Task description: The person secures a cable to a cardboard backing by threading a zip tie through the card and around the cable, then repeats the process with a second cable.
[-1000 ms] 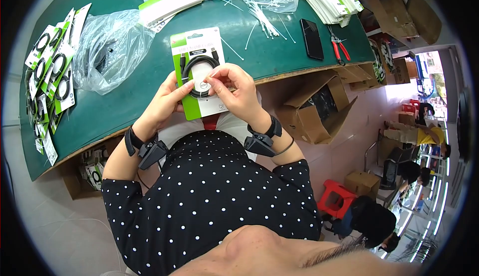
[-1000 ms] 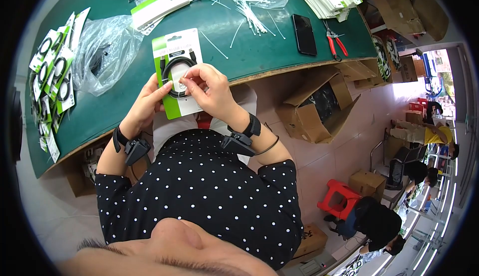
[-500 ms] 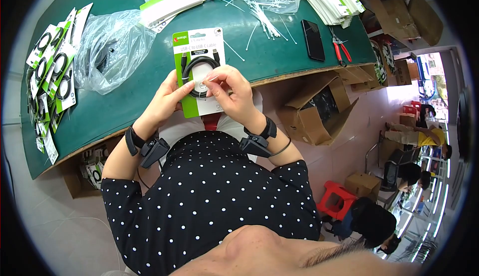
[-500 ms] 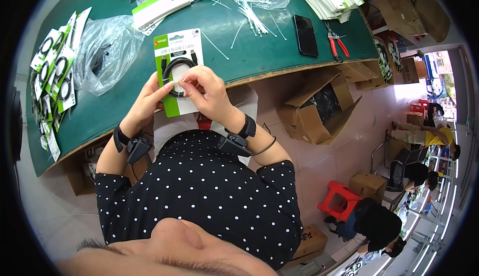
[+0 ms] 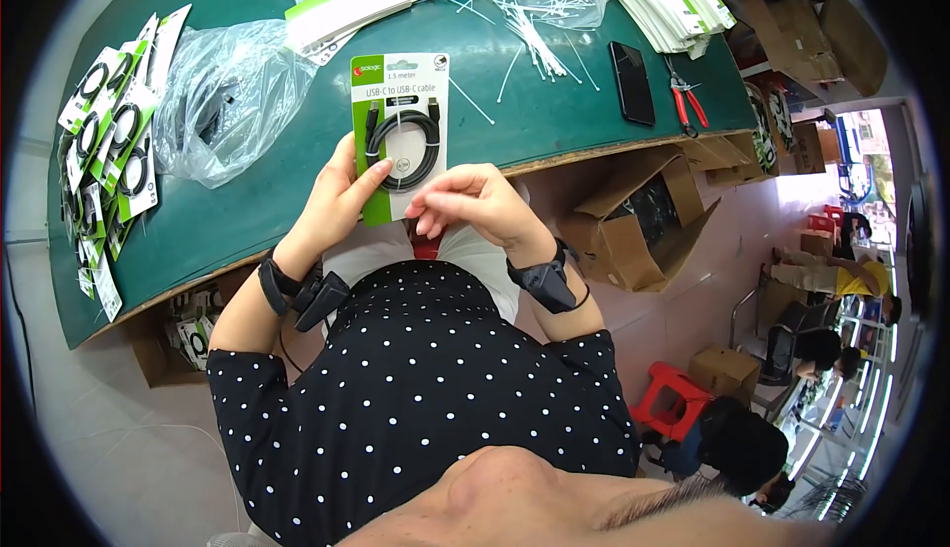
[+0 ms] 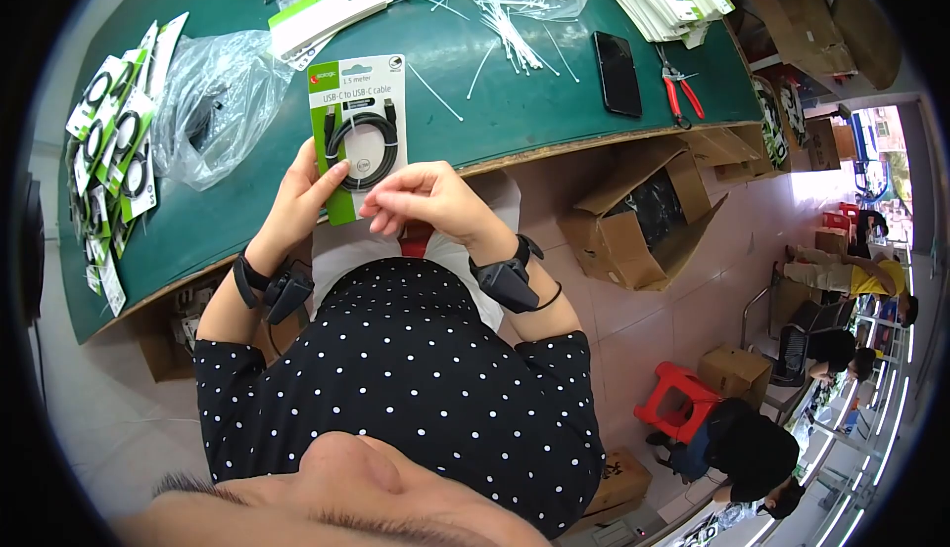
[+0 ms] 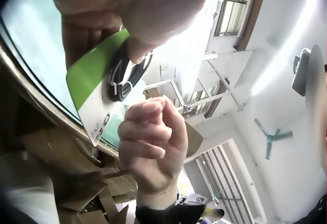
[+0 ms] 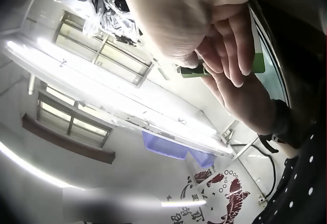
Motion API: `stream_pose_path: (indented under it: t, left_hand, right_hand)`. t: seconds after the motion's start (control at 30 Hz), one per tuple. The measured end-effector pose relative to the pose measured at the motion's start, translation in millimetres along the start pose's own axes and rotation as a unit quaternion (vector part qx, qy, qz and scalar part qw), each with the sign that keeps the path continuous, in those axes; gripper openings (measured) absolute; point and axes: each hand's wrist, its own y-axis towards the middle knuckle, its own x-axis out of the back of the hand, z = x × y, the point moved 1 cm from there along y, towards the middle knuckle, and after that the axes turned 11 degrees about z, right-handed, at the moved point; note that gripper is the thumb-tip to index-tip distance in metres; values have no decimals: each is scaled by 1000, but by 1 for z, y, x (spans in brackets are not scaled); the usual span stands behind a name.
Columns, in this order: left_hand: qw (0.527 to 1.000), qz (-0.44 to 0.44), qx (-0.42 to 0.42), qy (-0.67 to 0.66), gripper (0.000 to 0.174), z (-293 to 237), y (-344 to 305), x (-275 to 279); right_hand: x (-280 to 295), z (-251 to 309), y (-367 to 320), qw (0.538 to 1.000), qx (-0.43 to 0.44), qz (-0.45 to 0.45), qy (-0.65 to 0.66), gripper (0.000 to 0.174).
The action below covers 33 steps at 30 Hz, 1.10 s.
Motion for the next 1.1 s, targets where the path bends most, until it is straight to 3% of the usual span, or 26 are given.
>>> stream_pose_path:
  t: [0.03, 0.13, 0.23, 0.33, 0.4, 0.47, 0.57, 0.63, 0.73, 0.77, 0.83, 0.87, 1.1]
  left_hand:
    - [1000, -4, -4, 12, 39, -3, -1, -2]
    - [996, -9, -13, 83, 38, -20, -6, -7]
    - [980, -11, -19, 200, 37, -31, -11, -12]
    - [903, 3, -213, 374, 39, -33, -14, -17]
    - [890, -1, -221, 398, 39, -36, -16, -18]
    - [863, -9, -236, 446, 40, -39, -17, -17]
    - [859, -6, -248, 447, 38, -42, -15, -16]
    - [858, -5, -253, 448, 37, -42, -16, -14]
    - [946, -30, -129, 296, 34, -37, -15, -10]
    - [946, -31, -128, 296, 34, -35, -14, -7]
    - [996, -2, -14, 94, 35, -24, -6, 3]
    - [999, 12, 44, -11, 35, -20, -4, 6]
    - [973, 21, 158, -167, 43, -17, -5, 4]
  right_hand:
    - [3, -3, 0, 1000, 0, 0, 0, 19]
    - [13, -9, 3, 986, -107, -16, 127, 31]
    - [12, -10, 5, 972, -111, -3, 209, 35]
    - [11, -13, 5, 954, -103, 20, 279, 33]
    - [10, -15, 5, 936, -82, 54, 338, 28]
    - [9, -18, 5, 930, -79, 71, 353, 25]
    - [6, -19, 5, 915, -71, 103, 384, 20]
    - [4, -18, 6, 955, -83, 82, 272, 14]
    - [3, -9, 5, 982, -91, 55, 157, 11]
    - [5, -5, 4, 990, -94, 38, 99, 11]
    - [7, 3, 2, 994, -99, 24, 41, 11]
    - [9, 8, 1, 994, -101, 31, 11, 12]
    - [6, 1, 1, 992, -60, 52, -103, 11]
